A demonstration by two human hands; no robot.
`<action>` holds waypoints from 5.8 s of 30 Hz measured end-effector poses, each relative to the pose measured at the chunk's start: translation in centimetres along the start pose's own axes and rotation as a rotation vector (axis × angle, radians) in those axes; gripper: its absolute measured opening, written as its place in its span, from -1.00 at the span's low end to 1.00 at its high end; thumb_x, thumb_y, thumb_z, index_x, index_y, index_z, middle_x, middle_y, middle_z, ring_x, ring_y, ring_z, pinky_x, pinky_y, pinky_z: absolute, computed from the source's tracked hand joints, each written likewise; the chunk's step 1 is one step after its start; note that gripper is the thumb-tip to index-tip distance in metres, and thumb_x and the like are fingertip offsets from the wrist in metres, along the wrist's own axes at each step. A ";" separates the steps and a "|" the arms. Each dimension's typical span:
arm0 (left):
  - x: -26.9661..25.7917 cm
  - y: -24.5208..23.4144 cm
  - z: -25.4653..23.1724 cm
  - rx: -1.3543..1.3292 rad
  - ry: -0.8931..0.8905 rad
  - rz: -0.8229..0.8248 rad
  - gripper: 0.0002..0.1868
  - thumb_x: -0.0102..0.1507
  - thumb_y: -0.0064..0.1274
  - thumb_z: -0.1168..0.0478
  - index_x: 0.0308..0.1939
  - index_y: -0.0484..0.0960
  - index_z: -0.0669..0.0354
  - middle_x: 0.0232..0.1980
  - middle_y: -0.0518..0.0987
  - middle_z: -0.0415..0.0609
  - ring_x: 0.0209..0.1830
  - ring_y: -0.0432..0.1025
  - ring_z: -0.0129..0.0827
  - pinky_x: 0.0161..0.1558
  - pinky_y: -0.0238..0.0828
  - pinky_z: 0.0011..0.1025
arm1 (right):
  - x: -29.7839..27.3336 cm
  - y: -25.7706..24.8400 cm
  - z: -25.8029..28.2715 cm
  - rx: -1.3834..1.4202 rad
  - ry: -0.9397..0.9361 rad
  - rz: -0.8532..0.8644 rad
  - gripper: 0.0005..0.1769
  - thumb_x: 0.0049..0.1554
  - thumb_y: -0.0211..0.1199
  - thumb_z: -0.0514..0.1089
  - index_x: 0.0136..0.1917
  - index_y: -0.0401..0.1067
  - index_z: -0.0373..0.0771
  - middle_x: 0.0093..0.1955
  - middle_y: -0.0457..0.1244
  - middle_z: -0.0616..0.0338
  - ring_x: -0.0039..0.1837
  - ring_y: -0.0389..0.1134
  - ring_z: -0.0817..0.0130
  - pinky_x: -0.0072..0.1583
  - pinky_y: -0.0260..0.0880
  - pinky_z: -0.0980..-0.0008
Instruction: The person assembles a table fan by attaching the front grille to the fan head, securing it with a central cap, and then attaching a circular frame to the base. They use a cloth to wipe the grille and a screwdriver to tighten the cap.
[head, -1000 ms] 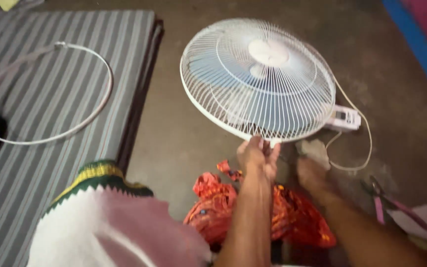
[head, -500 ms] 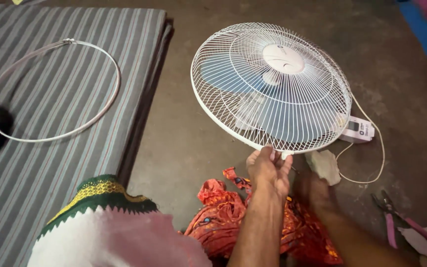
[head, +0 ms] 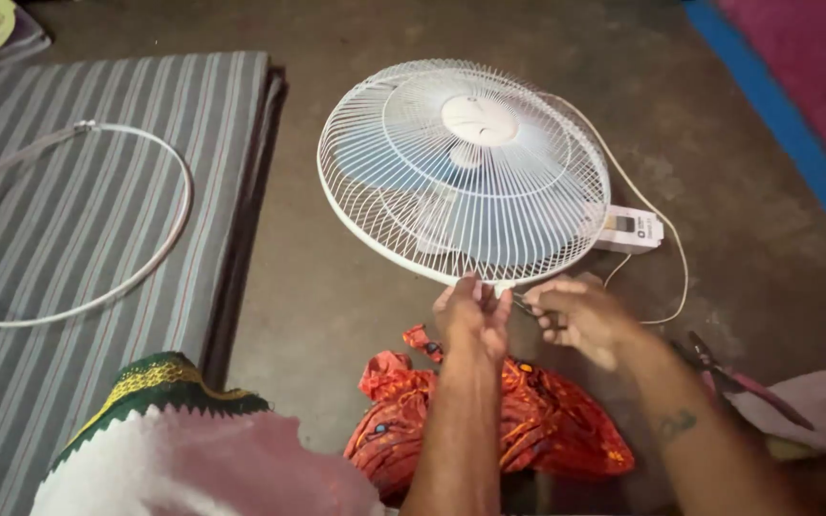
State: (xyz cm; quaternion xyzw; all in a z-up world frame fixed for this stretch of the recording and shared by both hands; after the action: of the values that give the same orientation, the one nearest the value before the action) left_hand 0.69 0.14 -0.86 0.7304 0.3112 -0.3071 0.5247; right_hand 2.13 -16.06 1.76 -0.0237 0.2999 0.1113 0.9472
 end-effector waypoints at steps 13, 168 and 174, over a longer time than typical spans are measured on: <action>1.5 -1.1 0.6 0.050 0.026 -0.060 -0.91 0.39 -0.02 0.28 -0.05 0.49 0.19 -0.38 0.45 -0.09 -0.40 0.39 -0.33 -0.22 0.55 -0.20 | 1.2 0.3 -2.5 -0.096 -0.144 -0.158 -0.78 0.17 0.16 -0.19 -0.03 0.59 -0.28 -0.23 0.30 0.30 -0.22 0.23 0.55 -0.18 0.30 0.49; -1.1 -2.0 0.4 0.220 0.175 -0.035 -0.81 0.31 0.13 0.25 -0.12 0.53 0.31 -0.21 0.64 0.05 -0.31 0.57 -0.32 -0.29 0.58 -0.46 | 2.8 1.3 -5.7 0.023 -0.235 -0.154 -0.60 0.33 0.27 0.02 -0.08 0.46 -0.42 -0.32 0.20 0.16 -0.29 0.16 0.43 -0.21 0.15 0.40; -0.9 -2.1 0.5 0.208 0.174 0.001 -0.83 0.32 0.14 0.23 -0.17 0.57 0.31 -0.27 0.64 0.00 -0.35 0.55 -0.35 -0.37 0.53 -0.49 | 1.3 2.2 -4.8 0.048 -0.160 -0.320 -0.77 0.18 0.31 -0.06 -0.03 0.53 -0.26 -0.18 0.38 0.25 -0.21 0.29 0.54 -0.12 0.28 0.50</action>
State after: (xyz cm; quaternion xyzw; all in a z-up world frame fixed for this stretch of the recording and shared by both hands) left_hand -1.55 0.10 -1.48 0.8049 0.3218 -0.2728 0.4172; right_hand 0.00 -14.20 -2.91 -0.0398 0.2187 -0.0466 0.9739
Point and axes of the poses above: each hand's wrist, its own x-axis towards the middle knuckle, its own y-axis out of the palm, z = x × y, the point moved 1 cm from there along x, towards the middle knuckle
